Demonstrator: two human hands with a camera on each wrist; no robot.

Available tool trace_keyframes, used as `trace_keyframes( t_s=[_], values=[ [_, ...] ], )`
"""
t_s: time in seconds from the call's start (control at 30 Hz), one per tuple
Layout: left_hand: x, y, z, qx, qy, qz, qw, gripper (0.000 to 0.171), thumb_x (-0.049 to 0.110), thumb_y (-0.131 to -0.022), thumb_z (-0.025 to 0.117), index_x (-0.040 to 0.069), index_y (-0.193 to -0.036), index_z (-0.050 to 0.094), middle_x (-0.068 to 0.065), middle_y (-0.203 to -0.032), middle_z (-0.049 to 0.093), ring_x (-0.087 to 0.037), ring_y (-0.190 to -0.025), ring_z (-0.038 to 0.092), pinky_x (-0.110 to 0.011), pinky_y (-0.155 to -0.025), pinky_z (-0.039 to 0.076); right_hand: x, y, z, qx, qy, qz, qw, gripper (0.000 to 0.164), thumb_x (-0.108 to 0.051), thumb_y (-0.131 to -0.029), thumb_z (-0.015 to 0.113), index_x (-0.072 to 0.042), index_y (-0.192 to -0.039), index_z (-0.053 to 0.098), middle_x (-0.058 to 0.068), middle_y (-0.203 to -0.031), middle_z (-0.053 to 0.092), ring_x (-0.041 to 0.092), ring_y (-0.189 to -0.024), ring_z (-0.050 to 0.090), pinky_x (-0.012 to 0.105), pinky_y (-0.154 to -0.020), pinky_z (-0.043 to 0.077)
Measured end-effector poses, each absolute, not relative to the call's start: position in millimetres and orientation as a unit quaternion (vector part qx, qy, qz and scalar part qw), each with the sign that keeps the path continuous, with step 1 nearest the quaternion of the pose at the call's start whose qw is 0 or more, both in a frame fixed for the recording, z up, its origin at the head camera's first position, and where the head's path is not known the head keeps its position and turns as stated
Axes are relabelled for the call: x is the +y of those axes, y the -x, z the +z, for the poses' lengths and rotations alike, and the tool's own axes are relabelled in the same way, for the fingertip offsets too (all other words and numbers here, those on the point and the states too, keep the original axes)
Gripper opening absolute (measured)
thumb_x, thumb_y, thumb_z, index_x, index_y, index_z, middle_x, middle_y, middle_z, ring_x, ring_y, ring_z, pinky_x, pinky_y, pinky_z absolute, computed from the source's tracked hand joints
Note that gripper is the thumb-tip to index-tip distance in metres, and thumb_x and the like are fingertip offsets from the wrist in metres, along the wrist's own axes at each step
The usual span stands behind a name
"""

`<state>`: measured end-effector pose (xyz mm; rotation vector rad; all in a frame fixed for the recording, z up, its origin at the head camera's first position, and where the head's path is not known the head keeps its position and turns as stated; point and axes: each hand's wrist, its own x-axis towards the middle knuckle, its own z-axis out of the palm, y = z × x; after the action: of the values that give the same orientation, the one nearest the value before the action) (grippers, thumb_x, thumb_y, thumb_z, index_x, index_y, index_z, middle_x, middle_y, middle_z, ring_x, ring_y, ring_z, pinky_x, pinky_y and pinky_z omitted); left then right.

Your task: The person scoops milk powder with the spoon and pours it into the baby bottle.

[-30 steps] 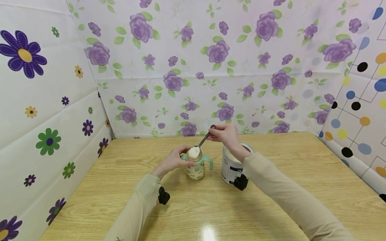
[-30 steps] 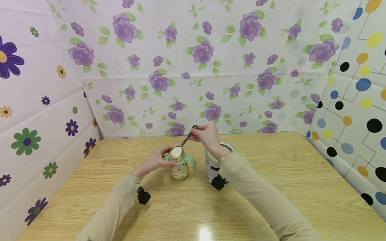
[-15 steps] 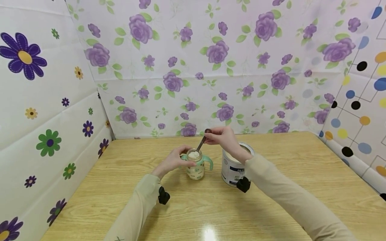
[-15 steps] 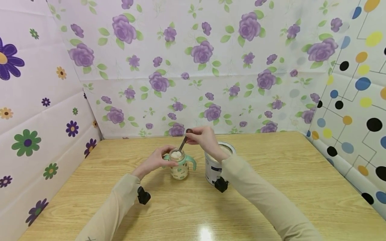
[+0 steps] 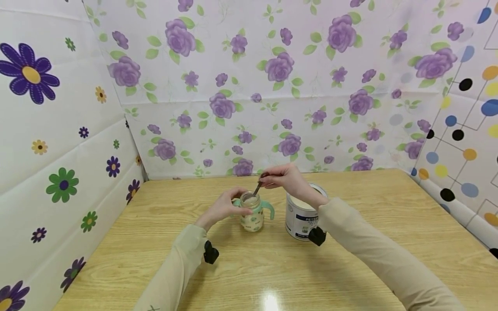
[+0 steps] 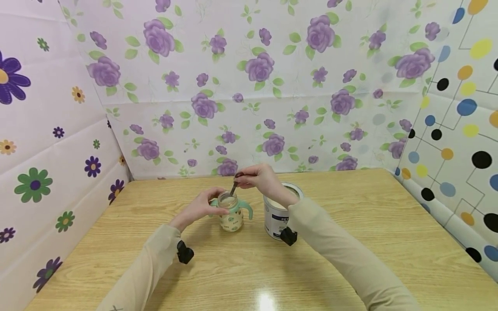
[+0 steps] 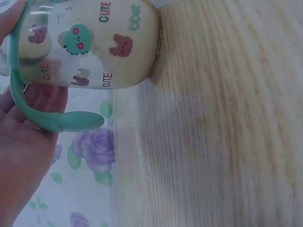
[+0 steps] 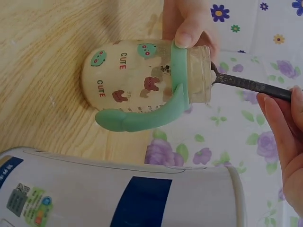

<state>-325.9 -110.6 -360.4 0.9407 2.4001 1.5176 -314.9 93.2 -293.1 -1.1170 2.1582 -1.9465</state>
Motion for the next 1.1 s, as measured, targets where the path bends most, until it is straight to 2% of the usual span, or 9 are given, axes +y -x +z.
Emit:
trace_keyframes(
  t_s=[0.17, 0.63, 1.1],
  values=[
    [-110.0, 324.6, -359.7, 0.8, -0.313, 0.506, 0.079, 0.047, 0.018, -0.059, 0.06, 0.014, -0.101, 0.04, -0.002, -0.092, 0.043, -0.016, -0.083, 0.038, -0.029, -0.063, 0.034, 92.5, 312.5, -291.5, 0.696, 0.381, -0.609, 0.008, 0.018, 0.006, -0.068, 0.045, 0.007, -0.085, 0.052, 0.023, -0.078, 0.049, 0.031, -0.068, 0.047, 0.037, -0.056, 0.037],
    [-111.0, 327.4, -361.0, 0.794, -0.332, 0.505, 0.07, 0.046, 0.018, -0.059, 0.061, 0.013, -0.1, 0.041, -0.005, -0.092, 0.043, -0.017, -0.082, 0.038, -0.03, -0.062, 0.033, 94.6, 313.7, -290.8, 0.694, 0.364, -0.621, -0.018, 0.017, 0.005, -0.068, 0.045, 0.006, -0.084, 0.053, 0.022, -0.076, 0.05, 0.03, -0.067, 0.048, 0.038, -0.056, 0.037],
    [-112.0, 328.4, -363.6, 0.796, -0.33, 0.503, 0.067, 0.047, 0.02, -0.058, 0.061, 0.017, -0.1, 0.041, 0.001, -0.091, 0.043, -0.015, -0.082, 0.038, -0.03, -0.062, 0.032, 97.7, 315.8, -292.5, 0.686, 0.358, -0.633, -0.004, 0.017, 0.004, -0.069, 0.045, 0.007, -0.085, 0.052, 0.023, -0.076, 0.049, 0.031, -0.067, 0.047, 0.038, -0.056, 0.036]
  ],
)
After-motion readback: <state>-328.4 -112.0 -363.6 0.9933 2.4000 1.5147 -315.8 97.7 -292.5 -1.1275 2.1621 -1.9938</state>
